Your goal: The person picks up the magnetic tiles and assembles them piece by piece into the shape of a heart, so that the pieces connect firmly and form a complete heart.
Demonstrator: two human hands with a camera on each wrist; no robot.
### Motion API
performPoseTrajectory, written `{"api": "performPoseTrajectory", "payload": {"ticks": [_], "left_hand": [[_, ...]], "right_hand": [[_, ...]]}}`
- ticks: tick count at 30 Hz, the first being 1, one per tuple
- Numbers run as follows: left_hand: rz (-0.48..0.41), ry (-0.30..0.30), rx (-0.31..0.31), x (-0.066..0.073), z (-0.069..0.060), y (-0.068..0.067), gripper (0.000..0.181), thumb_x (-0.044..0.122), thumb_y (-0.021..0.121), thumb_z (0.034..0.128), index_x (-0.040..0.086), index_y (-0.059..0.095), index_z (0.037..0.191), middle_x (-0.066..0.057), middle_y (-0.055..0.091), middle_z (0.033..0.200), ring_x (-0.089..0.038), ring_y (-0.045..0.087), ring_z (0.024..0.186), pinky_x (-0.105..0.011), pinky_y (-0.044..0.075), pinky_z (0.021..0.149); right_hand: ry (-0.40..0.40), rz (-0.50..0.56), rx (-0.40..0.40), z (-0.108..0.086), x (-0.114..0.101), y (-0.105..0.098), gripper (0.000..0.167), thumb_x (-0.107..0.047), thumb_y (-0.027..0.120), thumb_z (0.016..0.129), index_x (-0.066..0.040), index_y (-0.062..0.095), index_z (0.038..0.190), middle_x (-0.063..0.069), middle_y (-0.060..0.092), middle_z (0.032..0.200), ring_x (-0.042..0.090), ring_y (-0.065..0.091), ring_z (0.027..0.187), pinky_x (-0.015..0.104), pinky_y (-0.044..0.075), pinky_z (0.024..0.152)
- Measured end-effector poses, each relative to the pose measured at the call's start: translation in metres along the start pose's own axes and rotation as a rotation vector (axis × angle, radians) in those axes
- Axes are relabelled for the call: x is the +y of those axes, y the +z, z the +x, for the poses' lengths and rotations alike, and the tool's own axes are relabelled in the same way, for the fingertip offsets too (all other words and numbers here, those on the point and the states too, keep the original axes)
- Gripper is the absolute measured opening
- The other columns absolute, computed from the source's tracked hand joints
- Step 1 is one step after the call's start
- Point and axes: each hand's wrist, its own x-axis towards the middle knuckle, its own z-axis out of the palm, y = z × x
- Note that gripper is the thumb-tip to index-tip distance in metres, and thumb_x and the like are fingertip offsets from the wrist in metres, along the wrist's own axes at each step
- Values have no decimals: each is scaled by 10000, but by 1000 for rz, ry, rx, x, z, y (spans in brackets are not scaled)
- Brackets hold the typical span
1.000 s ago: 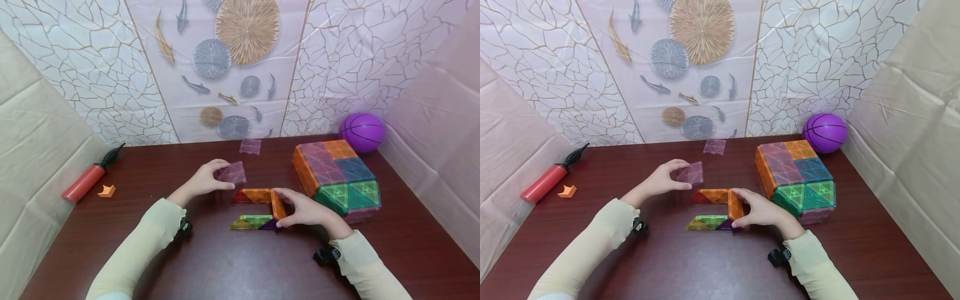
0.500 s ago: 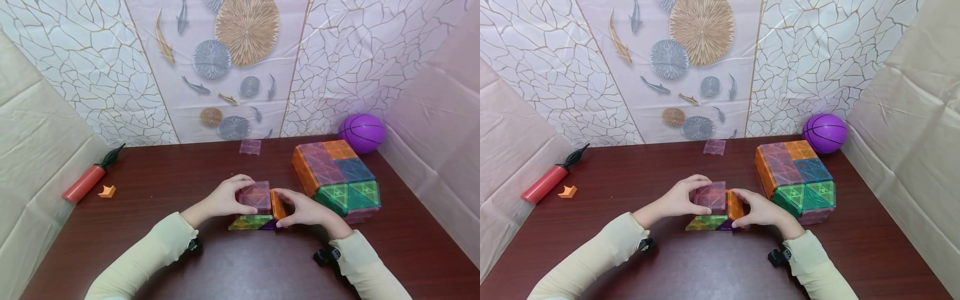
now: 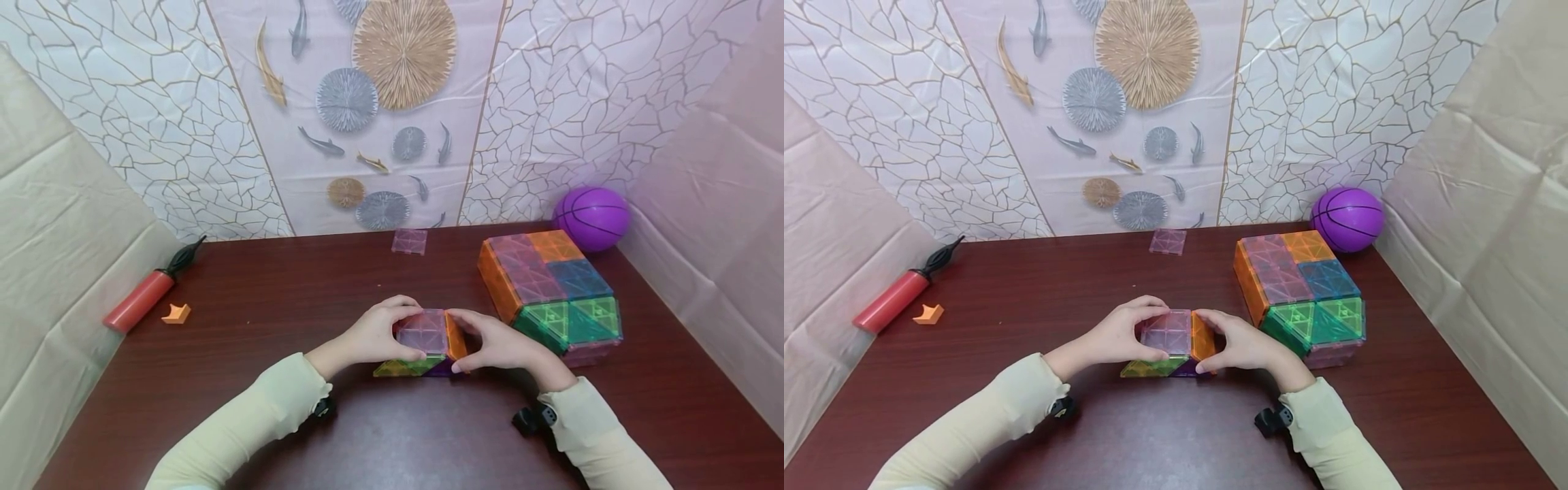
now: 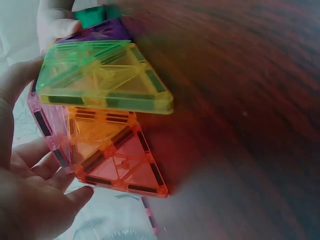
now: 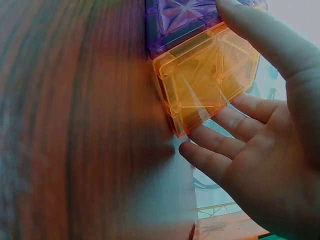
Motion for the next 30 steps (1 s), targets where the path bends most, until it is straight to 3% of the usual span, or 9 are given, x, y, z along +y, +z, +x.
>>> {"api": "performPoseTrajectory", "payload": {"ticks": [9,14,22,25,30], "left_hand": [[26,3,-7,0,-1,3,657,365,849,681,66,641,1227,-10,570,1235,-153,544,1089,-280,490,881],[94,-6,-14,3,-2,4,657,410,821,706,84,634,1246,7,562,1248,-126,541,1074,-264,498,877],[171,34,-24,6,1,3,657,441,787,723,92,627,1256,4,560,1250,-125,556,1035,-254,501,868],[126,33,-51,3,4,1,698,437,807,721,74,609,1283,0,556,1267,-131,557,1063,-269,492,890],[-36,-4,-59,-10,16,-6,726,388,807,756,60,553,1352,-41,536,1331,-196,528,1188,-348,442,990]], "right_hand": [[-7,2,4,0,4,0,897,-353,824,755,-51,358,1460,159,440,1452,354,429,1322,533,356,1054],[-17,0,12,1,5,0,882,-352,832,746,-53,382,1444,139,483,1414,327,470,1283,520,371,1047],[-18,-16,34,1,7,-3,852,-361,849,721,-72,426,1402,93,558,1308,265,527,1191,494,407,1026],[-11,-25,39,0,6,-3,860,-376,849,717,-69,427,1400,94,556,1310,268,524,1191,496,407,1025],[-3,-32,35,-1,3,-2,897,-392,844,719,-41,404,1418,128,516,1368,308,489,1244,519,379,1041]]}}
